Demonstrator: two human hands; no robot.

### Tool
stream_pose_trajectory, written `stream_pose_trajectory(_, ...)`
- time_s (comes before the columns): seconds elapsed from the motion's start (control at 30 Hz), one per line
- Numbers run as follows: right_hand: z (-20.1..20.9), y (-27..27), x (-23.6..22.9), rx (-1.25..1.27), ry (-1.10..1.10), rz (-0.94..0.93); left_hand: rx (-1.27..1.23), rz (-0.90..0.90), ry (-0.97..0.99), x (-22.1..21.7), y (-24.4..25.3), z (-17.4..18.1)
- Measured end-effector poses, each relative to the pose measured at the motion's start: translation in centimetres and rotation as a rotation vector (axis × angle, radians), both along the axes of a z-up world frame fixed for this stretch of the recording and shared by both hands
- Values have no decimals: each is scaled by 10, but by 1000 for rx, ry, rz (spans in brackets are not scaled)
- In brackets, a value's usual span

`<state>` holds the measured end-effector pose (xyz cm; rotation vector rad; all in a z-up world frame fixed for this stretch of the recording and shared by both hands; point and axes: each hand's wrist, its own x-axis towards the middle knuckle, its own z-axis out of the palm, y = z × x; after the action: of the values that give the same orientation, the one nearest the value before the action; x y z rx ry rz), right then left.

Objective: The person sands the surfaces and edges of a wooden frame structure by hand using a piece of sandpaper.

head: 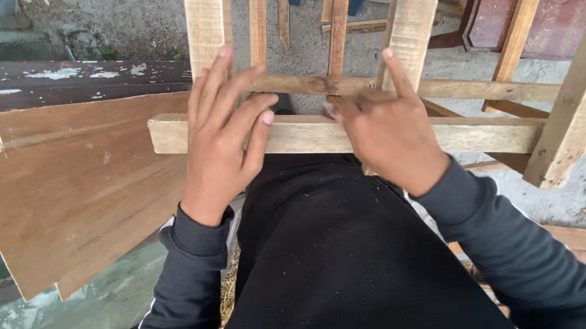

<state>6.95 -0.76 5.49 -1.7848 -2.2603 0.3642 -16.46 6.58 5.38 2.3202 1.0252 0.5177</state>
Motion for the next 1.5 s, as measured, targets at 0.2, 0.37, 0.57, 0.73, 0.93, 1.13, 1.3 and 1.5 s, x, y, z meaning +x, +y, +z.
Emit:
stream_pose_trajectory(0.2, 0, -5, -20, -351, -158, -47, -45, -51, 11, -19, 23, -19)
stream_pose_trajectory(0.37, -31, 15, -64, -428, 319, -222, -85, -62, -48, -25, 30, -28)
stream_pose_trajectory(0.57, -39, 47, -61, -673, 639, -87, -136, -71, -99, -27, 33, -28)
stream_pose_trajectory(0.73, -21, 47, -39, -1283, 75, -196, -157, -65, -95, -26, 33, -27)
stream_pose_trajectory(0.93, -40, 59, -73, -618, 736, -86, -156, -30, -45, -23, 32, -26)
stream_pose_trajectory(1.13, -33, 54, -35, -516, 808, 68, -161, -25, -21, -19, 34, -23)
stream_pose_trajectory(1.3, -39, 49, -44, -1107, 512, -174, -177, -27, -40, -21, 35, -25)
stream_pose_trajectory(1.5, -64, 44, -57, -645, 858, -17, -165, -37, -33, -21, 33, -27)
